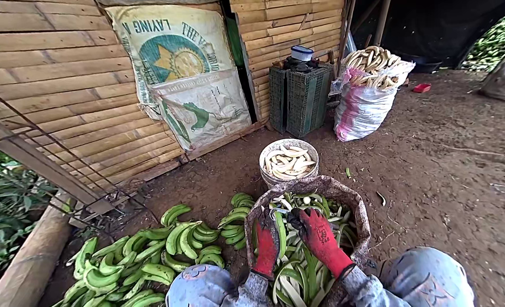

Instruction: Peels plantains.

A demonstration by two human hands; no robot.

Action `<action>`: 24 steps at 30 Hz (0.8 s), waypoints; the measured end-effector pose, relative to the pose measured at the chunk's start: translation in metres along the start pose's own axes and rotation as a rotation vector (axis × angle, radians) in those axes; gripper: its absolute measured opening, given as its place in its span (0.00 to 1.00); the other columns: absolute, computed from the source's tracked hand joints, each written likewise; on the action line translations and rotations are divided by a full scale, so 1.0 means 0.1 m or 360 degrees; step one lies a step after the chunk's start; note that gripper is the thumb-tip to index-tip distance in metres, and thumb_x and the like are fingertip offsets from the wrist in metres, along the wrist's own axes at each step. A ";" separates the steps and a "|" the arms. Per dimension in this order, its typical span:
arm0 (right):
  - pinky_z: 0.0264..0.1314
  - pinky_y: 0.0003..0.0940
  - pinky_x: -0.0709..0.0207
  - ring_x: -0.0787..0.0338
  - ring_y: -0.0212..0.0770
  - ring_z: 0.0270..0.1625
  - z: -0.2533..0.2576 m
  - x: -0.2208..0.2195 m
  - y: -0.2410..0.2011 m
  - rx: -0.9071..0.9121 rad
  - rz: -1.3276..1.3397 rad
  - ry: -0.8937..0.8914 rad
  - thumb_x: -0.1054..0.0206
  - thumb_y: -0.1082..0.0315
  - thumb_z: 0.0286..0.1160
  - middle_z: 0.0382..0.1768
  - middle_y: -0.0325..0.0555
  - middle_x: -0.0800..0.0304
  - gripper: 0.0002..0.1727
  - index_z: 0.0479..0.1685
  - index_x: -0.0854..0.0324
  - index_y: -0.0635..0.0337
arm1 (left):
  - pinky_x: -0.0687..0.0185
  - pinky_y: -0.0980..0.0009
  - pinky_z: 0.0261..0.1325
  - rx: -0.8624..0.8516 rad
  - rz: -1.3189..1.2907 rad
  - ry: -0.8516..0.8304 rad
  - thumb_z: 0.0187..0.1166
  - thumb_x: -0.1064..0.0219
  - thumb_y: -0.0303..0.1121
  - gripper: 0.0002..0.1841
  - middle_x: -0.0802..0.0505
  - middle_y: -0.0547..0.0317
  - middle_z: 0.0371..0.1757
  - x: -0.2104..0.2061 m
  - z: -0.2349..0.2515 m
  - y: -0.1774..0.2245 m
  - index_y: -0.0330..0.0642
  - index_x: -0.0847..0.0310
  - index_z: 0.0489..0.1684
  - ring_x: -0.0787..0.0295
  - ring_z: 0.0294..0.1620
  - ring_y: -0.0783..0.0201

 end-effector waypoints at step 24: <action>0.61 0.62 0.19 0.11 0.66 0.60 -0.07 0.02 0.12 0.0764 0.0021 0.0251 0.25 0.63 0.62 0.53 0.61 0.08 0.21 0.59 0.10 0.53 | 0.16 0.78 0.27 0.0250 -0.1374 -0.0389 0.96 0.62 0.39 0.21 0.14 0.62 0.27 -0.06 0.30 -0.20 0.40 0.22 0.50 0.16 0.22 0.72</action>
Point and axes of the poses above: each hand's wrist, its own z-axis towards the middle knuckle, its own x-axis out of the back of the hand, y = z × x, the point moved 3 cm from there along z, towards the middle knuckle
